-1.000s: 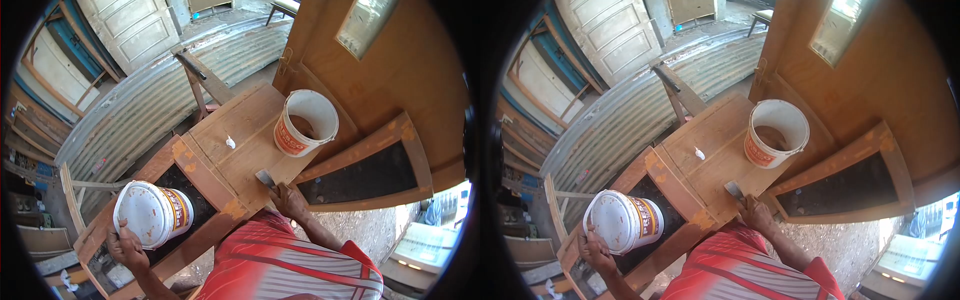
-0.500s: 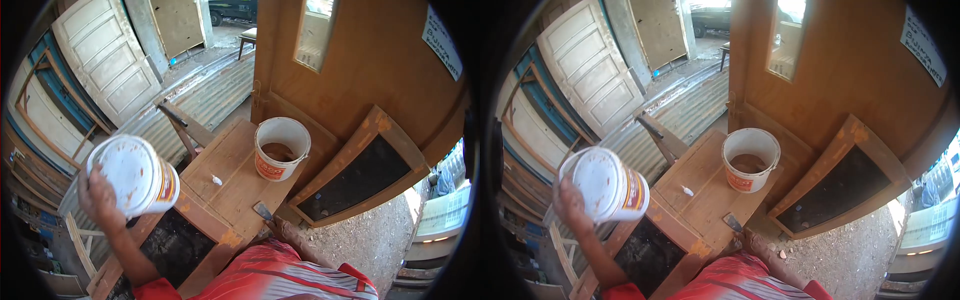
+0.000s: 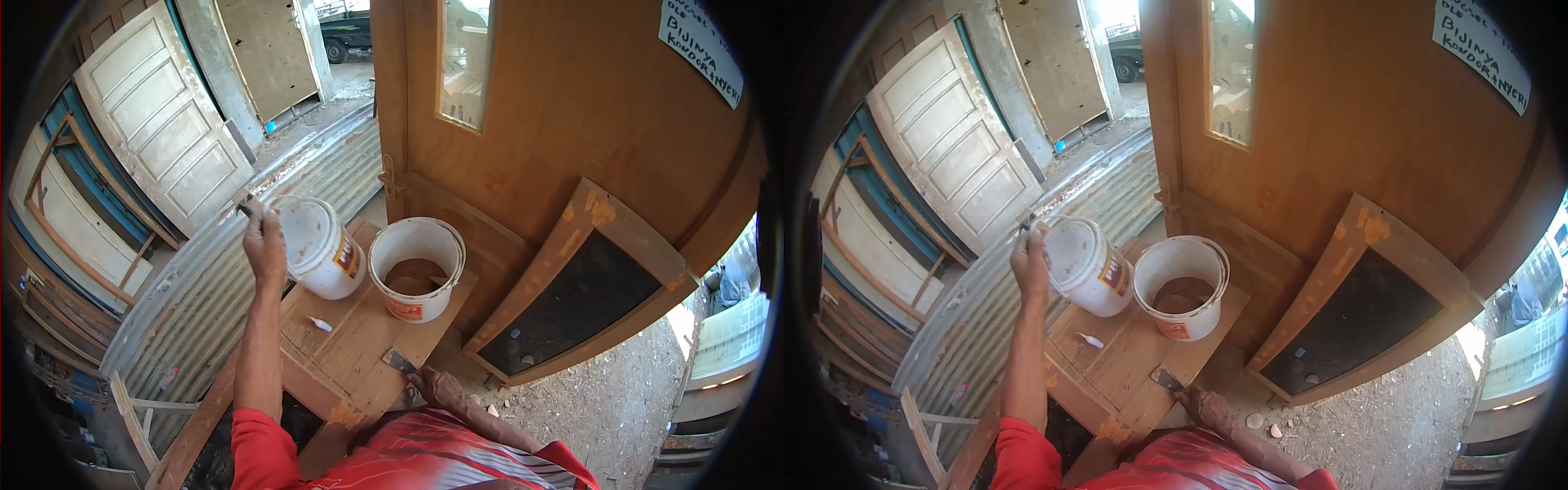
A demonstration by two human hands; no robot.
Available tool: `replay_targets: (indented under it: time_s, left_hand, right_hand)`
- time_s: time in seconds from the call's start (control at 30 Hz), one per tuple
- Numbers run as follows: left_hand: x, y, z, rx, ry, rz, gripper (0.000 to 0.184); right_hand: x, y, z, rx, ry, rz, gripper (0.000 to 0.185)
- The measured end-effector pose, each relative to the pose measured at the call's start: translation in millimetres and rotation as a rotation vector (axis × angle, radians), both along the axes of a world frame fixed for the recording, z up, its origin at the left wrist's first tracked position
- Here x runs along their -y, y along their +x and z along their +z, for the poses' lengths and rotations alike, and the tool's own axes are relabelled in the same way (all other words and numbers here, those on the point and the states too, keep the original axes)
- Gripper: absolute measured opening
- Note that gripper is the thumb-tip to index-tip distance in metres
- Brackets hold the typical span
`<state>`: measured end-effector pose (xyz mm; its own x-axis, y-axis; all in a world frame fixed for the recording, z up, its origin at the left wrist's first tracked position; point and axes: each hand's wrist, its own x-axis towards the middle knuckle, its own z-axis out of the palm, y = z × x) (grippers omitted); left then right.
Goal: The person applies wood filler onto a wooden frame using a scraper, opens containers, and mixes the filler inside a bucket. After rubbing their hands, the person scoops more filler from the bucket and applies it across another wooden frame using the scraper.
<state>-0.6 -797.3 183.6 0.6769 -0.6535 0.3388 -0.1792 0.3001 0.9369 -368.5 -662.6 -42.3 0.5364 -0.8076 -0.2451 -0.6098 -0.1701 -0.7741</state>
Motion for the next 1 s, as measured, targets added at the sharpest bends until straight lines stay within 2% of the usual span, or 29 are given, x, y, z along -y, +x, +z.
replay_targets:
  time_s: [0.1,0.23,0.3,0.33,0.43,0.5,0.57,0.6,0.8,1.0]
  left_hand:
    - [9,-16,-25,0.135,0.138,-0.111,0.025]
    - [11,-36,0,0.198,0.291,-0.154,0.027]
    - [7,-38,8,0.200,0.364,-0.180,0.025]
    - [6,-40,9,0.196,0.364,-0.177,0.027]
    - [-1,-29,8,0.208,0.406,-0.188,0.041]
    - [-10,-21,0,0.211,0.390,-0.185,0.045]
    - [-22,-8,-10,0.397,0.405,-0.083,0.052]
    - [-31,-7,-11,0.486,0.414,-0.031,0.056]
    - [-118,-41,-28,0.488,0.348,0.117,0.069]
    - [-226,-98,-110,0.419,0.498,0.120,0.061]
  right_hand:
    - [5,-7,24,0.020,0.030,0.017,0.049]
    - [12,-10,46,0.028,0.118,0.072,0.051]
    - [10,-14,11,0.084,0.053,0.105,0.052]
    - [10,-13,5,0.116,0.019,0.122,0.052]
    - [13,-8,8,-0.023,0.024,0.167,0.050]
    - [15,-6,19,0.081,-0.004,0.169,0.049]
    - [15,-5,26,0.104,-0.010,0.169,0.049]
    - [14,-5,27,0.078,-0.001,0.164,0.050]
    - [3,-10,22,0.019,-0.003,0.111,0.051]
    - [4,15,26,0.233,-0.202,0.098,0.042]
